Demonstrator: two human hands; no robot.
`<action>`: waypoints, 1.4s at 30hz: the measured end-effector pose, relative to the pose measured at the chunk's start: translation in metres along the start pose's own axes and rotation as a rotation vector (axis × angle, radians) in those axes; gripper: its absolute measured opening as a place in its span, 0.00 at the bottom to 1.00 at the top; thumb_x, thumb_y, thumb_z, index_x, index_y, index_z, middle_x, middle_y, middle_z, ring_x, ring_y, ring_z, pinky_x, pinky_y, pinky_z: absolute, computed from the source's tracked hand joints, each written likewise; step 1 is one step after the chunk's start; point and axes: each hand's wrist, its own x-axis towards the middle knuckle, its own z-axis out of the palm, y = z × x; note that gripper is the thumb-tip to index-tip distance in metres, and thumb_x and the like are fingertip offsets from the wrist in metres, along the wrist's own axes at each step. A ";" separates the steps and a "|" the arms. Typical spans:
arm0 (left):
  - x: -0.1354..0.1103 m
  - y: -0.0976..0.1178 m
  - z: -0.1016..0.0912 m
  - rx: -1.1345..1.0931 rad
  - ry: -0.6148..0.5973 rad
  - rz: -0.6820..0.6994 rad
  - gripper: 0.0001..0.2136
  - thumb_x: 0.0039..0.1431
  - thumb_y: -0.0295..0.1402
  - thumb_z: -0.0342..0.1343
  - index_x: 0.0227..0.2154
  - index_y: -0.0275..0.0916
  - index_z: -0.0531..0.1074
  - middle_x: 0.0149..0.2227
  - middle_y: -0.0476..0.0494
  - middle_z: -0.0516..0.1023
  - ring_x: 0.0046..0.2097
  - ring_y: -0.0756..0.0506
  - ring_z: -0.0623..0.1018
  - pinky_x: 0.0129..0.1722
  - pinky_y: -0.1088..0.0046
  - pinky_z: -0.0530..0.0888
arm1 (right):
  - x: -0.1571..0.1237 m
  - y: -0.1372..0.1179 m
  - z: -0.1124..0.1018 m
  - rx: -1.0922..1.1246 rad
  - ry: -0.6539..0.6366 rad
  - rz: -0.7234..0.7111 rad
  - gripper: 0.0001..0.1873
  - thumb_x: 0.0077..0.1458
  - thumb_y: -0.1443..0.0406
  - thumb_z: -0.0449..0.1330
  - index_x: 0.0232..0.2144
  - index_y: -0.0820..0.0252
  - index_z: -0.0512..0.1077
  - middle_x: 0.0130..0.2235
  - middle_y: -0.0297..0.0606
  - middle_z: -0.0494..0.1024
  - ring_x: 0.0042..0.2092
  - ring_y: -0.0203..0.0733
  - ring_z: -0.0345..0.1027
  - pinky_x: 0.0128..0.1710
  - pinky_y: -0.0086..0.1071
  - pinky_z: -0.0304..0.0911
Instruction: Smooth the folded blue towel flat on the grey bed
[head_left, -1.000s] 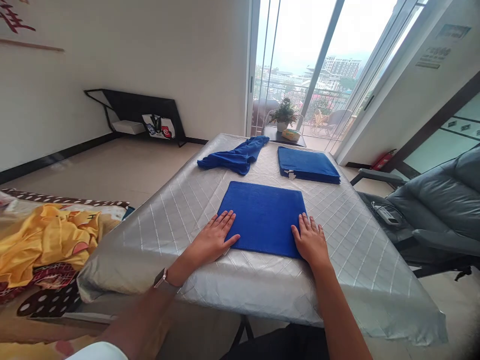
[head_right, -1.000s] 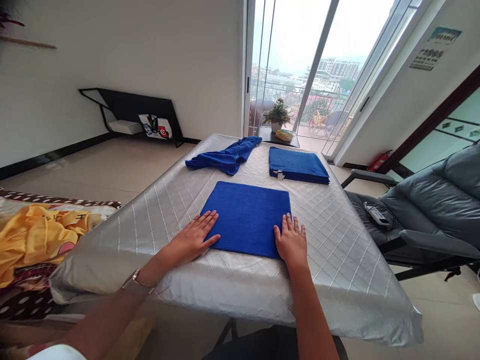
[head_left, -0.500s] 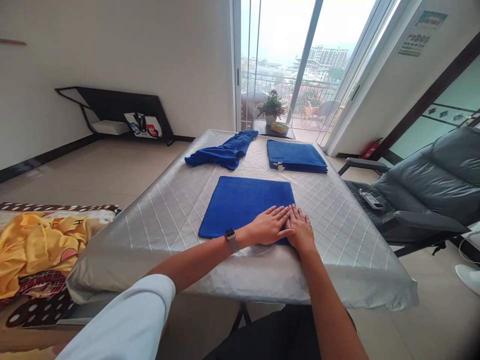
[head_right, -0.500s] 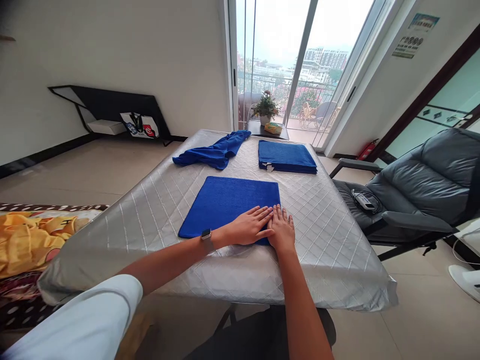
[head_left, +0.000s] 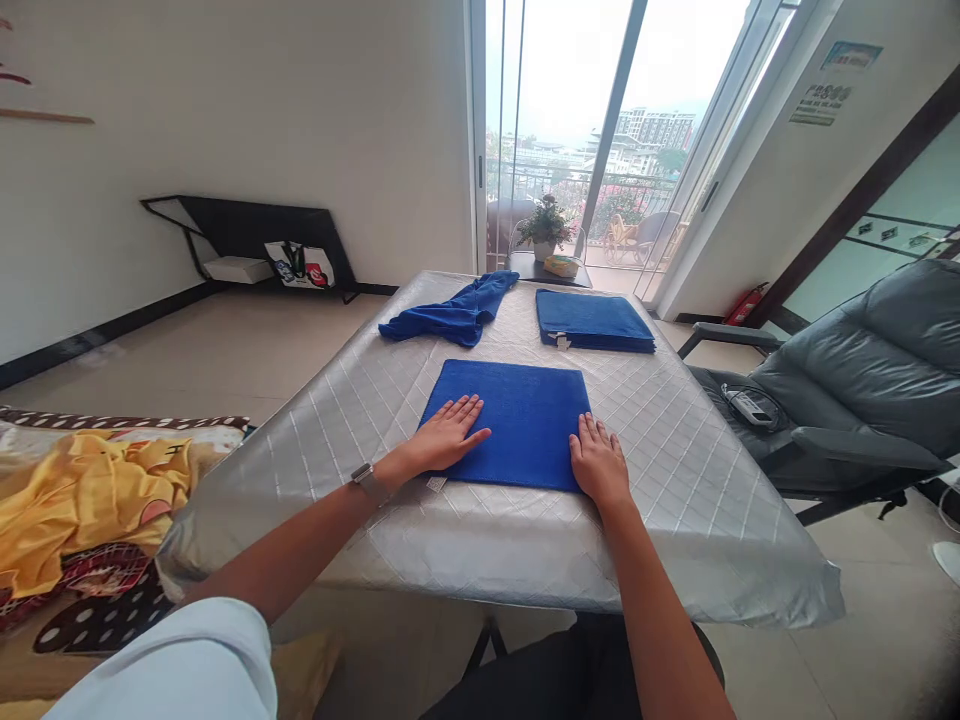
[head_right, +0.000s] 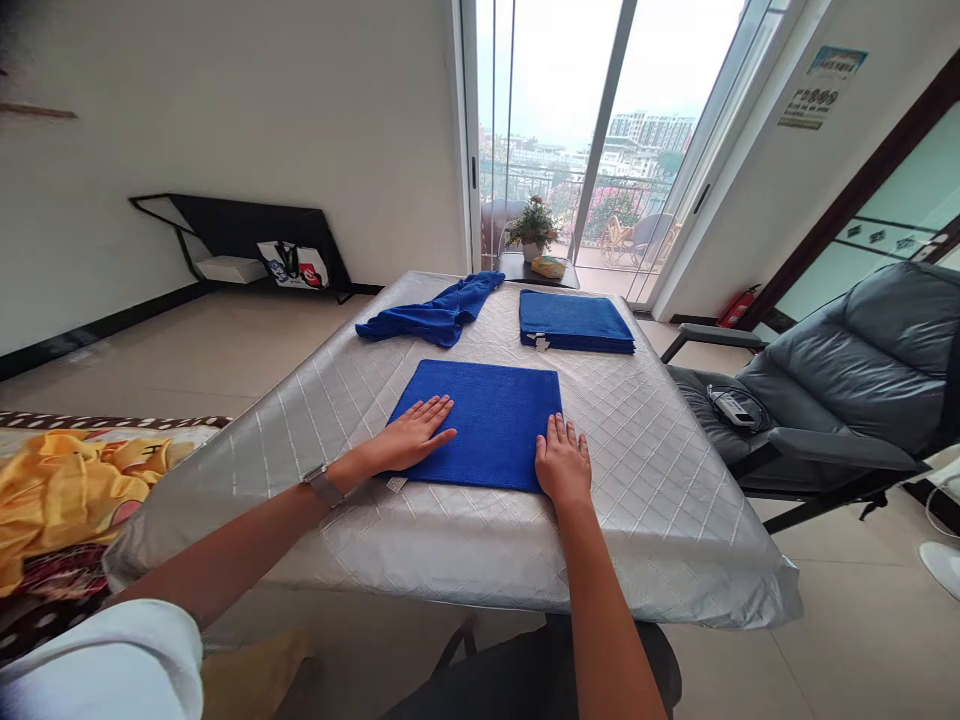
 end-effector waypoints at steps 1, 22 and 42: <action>-0.007 -0.008 -0.001 0.007 0.008 -0.024 0.36 0.69 0.56 0.31 0.70 0.38 0.45 0.72 0.41 0.46 0.72 0.41 0.47 0.69 0.58 0.46 | 0.000 0.000 0.000 -0.003 -0.003 0.001 0.33 0.68 0.57 0.34 0.71 0.64 0.47 0.72 0.37 0.47 0.72 0.43 0.38 0.70 0.44 0.34; -0.027 -0.013 0.001 0.019 0.081 -0.068 0.38 0.68 0.58 0.31 0.70 0.34 0.49 0.71 0.39 0.50 0.72 0.41 0.48 0.70 0.59 0.46 | 0.042 -0.014 -0.014 -0.132 0.078 -0.116 0.32 0.70 0.56 0.37 0.68 0.69 0.55 0.69 0.46 0.56 0.70 0.47 0.47 0.68 0.42 0.41; -0.016 -0.020 -0.016 0.040 -0.058 -0.043 0.40 0.67 0.58 0.30 0.69 0.31 0.51 0.71 0.36 0.47 0.71 0.40 0.49 0.68 0.61 0.49 | 0.050 -0.001 0.006 0.011 0.035 -0.036 0.33 0.69 0.58 0.36 0.70 0.69 0.50 0.71 0.42 0.49 0.71 0.43 0.40 0.69 0.39 0.37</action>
